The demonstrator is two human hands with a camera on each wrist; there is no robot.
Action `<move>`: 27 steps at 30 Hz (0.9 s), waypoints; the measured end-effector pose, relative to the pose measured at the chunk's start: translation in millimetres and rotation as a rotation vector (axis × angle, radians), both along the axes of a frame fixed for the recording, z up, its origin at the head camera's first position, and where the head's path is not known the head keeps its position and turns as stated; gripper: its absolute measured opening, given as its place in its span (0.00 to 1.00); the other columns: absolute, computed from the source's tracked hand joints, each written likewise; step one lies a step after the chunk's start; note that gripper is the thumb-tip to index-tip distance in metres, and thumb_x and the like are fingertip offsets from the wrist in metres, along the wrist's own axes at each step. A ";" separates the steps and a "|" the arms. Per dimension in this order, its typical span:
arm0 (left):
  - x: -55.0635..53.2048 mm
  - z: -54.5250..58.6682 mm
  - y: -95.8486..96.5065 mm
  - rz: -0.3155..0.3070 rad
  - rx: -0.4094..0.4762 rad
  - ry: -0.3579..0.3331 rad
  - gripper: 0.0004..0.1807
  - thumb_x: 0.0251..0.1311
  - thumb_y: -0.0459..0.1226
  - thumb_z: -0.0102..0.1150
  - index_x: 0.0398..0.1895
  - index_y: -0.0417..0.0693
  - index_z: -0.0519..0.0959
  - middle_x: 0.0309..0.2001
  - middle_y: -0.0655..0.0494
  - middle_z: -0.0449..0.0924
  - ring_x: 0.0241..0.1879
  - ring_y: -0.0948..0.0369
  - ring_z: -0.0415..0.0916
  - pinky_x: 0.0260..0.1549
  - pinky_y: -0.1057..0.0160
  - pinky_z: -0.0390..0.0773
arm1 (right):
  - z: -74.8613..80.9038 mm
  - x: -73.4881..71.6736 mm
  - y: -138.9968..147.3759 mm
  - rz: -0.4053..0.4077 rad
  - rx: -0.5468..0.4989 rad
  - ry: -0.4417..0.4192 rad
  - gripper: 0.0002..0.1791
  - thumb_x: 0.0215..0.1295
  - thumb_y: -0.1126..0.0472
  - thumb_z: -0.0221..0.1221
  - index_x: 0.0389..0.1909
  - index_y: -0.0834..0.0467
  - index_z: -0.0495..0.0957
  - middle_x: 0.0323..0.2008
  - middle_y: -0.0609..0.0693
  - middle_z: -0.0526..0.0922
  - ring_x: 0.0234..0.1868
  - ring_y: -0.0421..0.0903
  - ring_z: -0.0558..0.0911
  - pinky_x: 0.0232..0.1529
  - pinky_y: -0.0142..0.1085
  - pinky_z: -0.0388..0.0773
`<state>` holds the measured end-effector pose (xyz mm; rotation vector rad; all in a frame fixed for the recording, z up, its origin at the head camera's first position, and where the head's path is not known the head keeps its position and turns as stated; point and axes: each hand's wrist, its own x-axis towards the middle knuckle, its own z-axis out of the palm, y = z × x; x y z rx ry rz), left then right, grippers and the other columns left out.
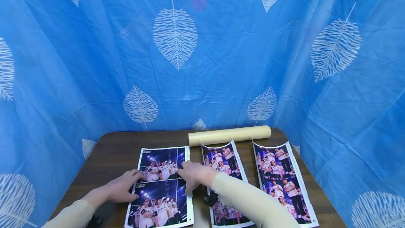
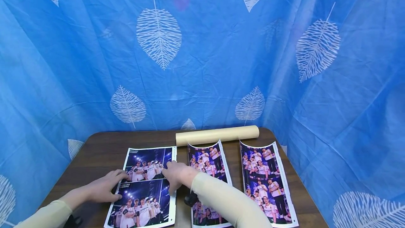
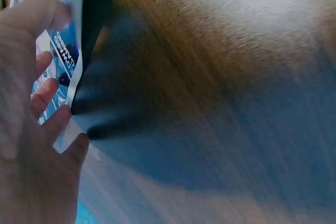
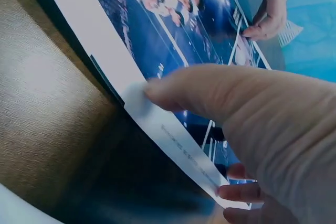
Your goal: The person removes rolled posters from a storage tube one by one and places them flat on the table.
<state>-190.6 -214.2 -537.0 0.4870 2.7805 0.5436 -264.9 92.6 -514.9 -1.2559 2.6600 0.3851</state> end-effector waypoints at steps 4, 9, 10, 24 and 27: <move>9.0 2.6 -1.8 -0.051 0.020 -0.045 0.48 0.45 0.55 0.79 0.69 0.50 0.69 0.69 0.43 0.62 0.67 0.38 0.63 0.56 0.32 0.72 | -0.7 8.9 4.6 0.046 0.091 0.054 0.61 0.36 0.23 0.74 0.74 0.43 0.67 0.64 0.47 0.72 0.64 0.45 0.72 0.66 0.40 0.70; 17.4 2.3 0.2 -0.132 -0.029 -0.021 0.64 0.36 0.67 0.79 0.74 0.44 0.63 0.73 0.40 0.58 0.70 0.36 0.60 0.57 0.30 0.71 | -4.5 18.0 8.9 0.070 0.170 0.102 0.75 0.26 0.15 0.69 0.80 0.42 0.57 0.76 0.53 0.62 0.75 0.50 0.63 0.74 0.49 0.59; 18.8 2.1 0.6 -0.142 -0.040 -0.018 0.66 0.35 0.68 0.79 0.75 0.44 0.62 0.74 0.39 0.57 0.71 0.35 0.58 0.58 0.29 0.69 | -5.1 19.0 9.2 0.068 0.179 0.105 0.77 0.24 0.14 0.68 0.81 0.42 0.55 0.77 0.53 0.60 0.76 0.51 0.62 0.75 0.49 0.58; 27.6 5.2 3.4 -0.192 -0.105 0.004 0.73 0.33 0.70 0.77 0.80 0.44 0.56 0.78 0.37 0.51 0.75 0.32 0.48 0.63 0.25 0.58 | -8.3 26.0 7.7 0.041 0.237 0.141 0.83 0.18 0.12 0.67 0.82 0.40 0.50 0.79 0.53 0.56 0.77 0.51 0.58 0.76 0.49 0.56; 27.3 5.8 4.0 -0.188 -0.085 -0.012 0.71 0.35 0.69 0.78 0.79 0.42 0.57 0.78 0.35 0.51 0.74 0.30 0.49 0.63 0.24 0.58 | -8.3 25.6 7.0 0.038 0.238 0.136 0.82 0.18 0.12 0.67 0.82 0.40 0.50 0.79 0.52 0.56 0.77 0.51 0.58 0.76 0.50 0.56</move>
